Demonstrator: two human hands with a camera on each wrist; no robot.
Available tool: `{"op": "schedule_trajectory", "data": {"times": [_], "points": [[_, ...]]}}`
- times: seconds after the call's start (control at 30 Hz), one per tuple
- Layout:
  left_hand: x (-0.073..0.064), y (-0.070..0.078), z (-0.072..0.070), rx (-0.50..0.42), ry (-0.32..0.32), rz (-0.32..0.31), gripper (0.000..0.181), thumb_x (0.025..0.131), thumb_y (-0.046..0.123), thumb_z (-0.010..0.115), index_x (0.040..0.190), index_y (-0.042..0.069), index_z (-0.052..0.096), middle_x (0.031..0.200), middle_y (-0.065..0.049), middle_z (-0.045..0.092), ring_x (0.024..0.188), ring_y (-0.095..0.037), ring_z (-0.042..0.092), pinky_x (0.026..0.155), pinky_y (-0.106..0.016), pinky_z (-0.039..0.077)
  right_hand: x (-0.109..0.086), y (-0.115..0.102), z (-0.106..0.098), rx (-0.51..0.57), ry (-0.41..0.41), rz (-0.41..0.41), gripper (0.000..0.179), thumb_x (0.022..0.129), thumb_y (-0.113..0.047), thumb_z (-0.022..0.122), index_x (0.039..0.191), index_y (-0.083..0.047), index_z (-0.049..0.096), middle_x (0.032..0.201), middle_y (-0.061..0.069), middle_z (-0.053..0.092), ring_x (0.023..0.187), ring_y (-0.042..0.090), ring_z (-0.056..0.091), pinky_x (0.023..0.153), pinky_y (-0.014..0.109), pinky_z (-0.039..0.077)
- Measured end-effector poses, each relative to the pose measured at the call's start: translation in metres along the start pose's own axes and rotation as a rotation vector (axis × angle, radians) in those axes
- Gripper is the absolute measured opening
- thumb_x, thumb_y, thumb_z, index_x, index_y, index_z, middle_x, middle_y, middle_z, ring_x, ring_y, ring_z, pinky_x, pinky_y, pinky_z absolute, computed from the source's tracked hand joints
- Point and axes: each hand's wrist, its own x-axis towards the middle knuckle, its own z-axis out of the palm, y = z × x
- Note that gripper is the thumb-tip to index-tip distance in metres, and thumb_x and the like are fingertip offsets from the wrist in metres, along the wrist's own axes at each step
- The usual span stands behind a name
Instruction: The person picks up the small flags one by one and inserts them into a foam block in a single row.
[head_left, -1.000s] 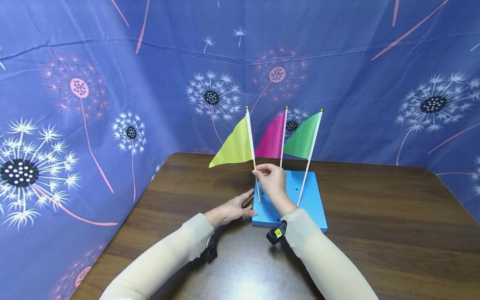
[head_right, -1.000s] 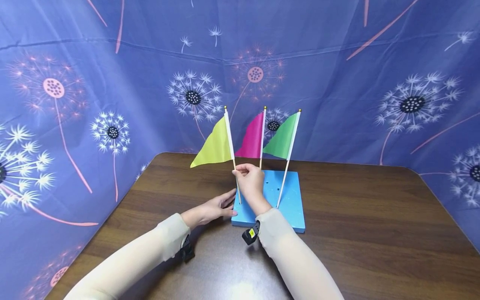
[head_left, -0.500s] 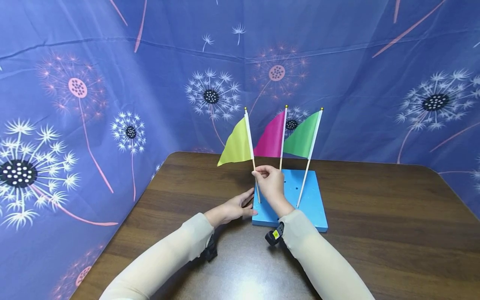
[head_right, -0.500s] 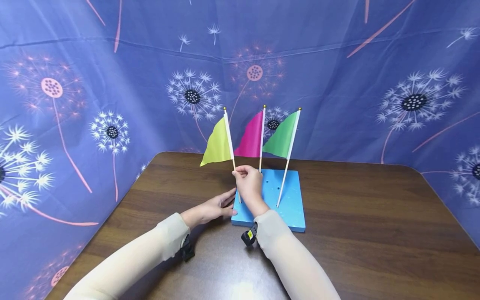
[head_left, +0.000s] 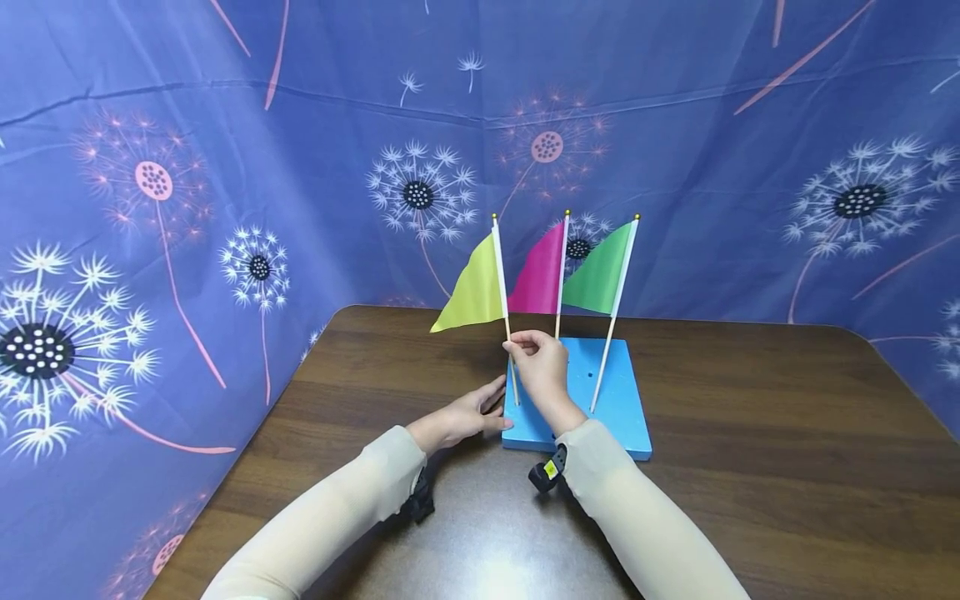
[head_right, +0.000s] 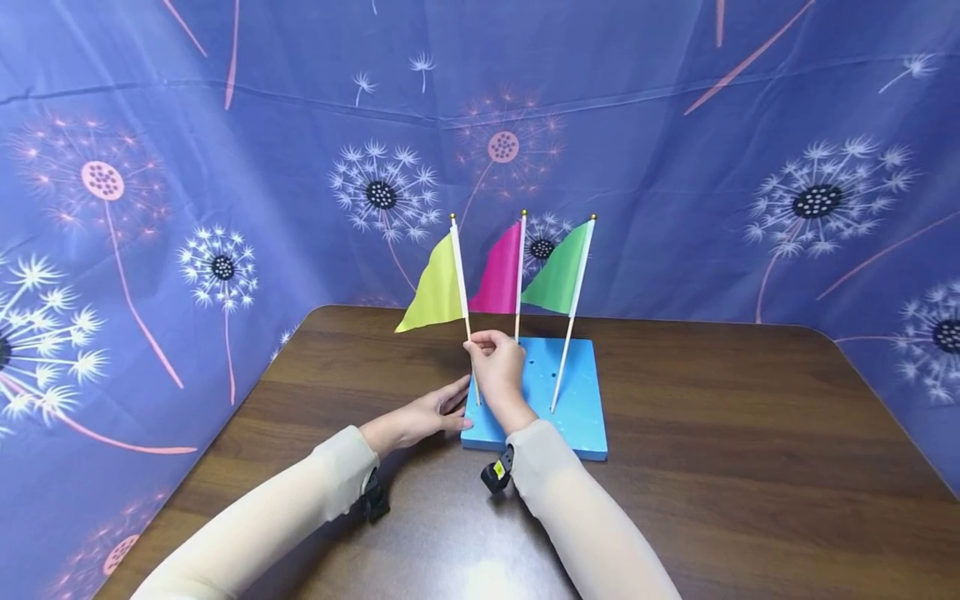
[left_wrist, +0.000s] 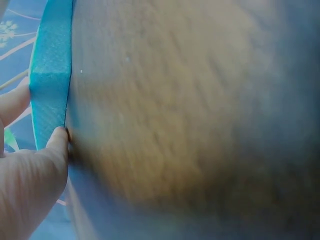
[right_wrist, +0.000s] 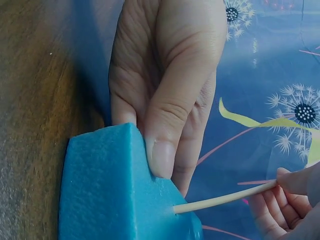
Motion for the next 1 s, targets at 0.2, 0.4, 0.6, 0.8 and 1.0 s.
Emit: {"op": "schedule_trajectory", "data": {"times": [0.2, 0.4, 0.6, 0.8, 1.0], "points": [[0.003, 0.001, 0.002, -0.007, -0.002, -0.003, 0.087, 0.089, -0.004, 0.063, 0.156, 0.006, 0.008, 0.163, -0.011, 0.009, 0.150, -0.025, 0.013, 0.121, -0.038, 0.026, -0.001, 0.000, -0.005, 0.006, -0.057, 0.003, 0.023, 0.084, -0.015, 0.076, 0.101, 0.000, 0.073, 0.091, 0.016, 0.074, 0.081, 0.025, 0.069, 0.063, 0.018, 0.052], [0.003, 0.001, 0.004, -0.005, -0.006, -0.007, 0.087, 0.089, -0.003, 0.063, 0.156, 0.006, 0.008, 0.164, -0.010, 0.006, 0.150, -0.026, 0.012, 0.121, -0.039, 0.024, -0.005, 0.001, -0.010, 0.011, -0.115, -0.014, 0.029, 0.083, -0.010, 0.076, 0.108, 0.004, 0.070, 0.096, 0.019, 0.072, 0.087, 0.028, 0.069, 0.079, 0.034, 0.060], [-0.001, 0.002, 0.003, 0.007, 0.022, -0.024, 0.087, 0.089, -0.001, 0.064, 0.156, 0.005, 0.008, 0.163, -0.013, 0.007, 0.149, -0.030, 0.014, 0.121, -0.041, 0.025, -0.006, -0.001, -0.016, 0.022, -0.129, -0.026, 0.031, 0.083, -0.009, 0.076, 0.110, 0.005, 0.069, 0.097, 0.021, 0.071, 0.088, 0.029, 0.069, 0.081, 0.034, 0.060], [-0.002, 0.004, 0.002, 0.013, 0.024, -0.040, 0.086, 0.090, 0.002, 0.064, 0.156, 0.007, 0.010, 0.163, -0.013, 0.010, 0.150, -0.028, 0.014, 0.121, -0.041, 0.025, -0.007, -0.001, -0.025, 0.023, -0.127, -0.001, 0.028, 0.083, -0.011, 0.076, 0.106, 0.003, 0.071, 0.094, 0.016, 0.073, 0.086, 0.026, 0.068, 0.076, 0.026, 0.060], [-0.002, 0.003, 0.002, 0.018, 0.027, -0.041, 0.084, 0.091, 0.005, 0.064, 0.156, 0.006, 0.010, 0.162, -0.015, 0.014, 0.149, -0.029, 0.015, 0.122, -0.043, 0.022, -0.007, 0.001, -0.037, 0.023, -0.097, -0.011, 0.024, 0.083, -0.011, 0.076, 0.104, 0.001, 0.073, 0.092, 0.016, 0.074, 0.085, 0.026, 0.069, 0.075, 0.023, 0.057]]}}
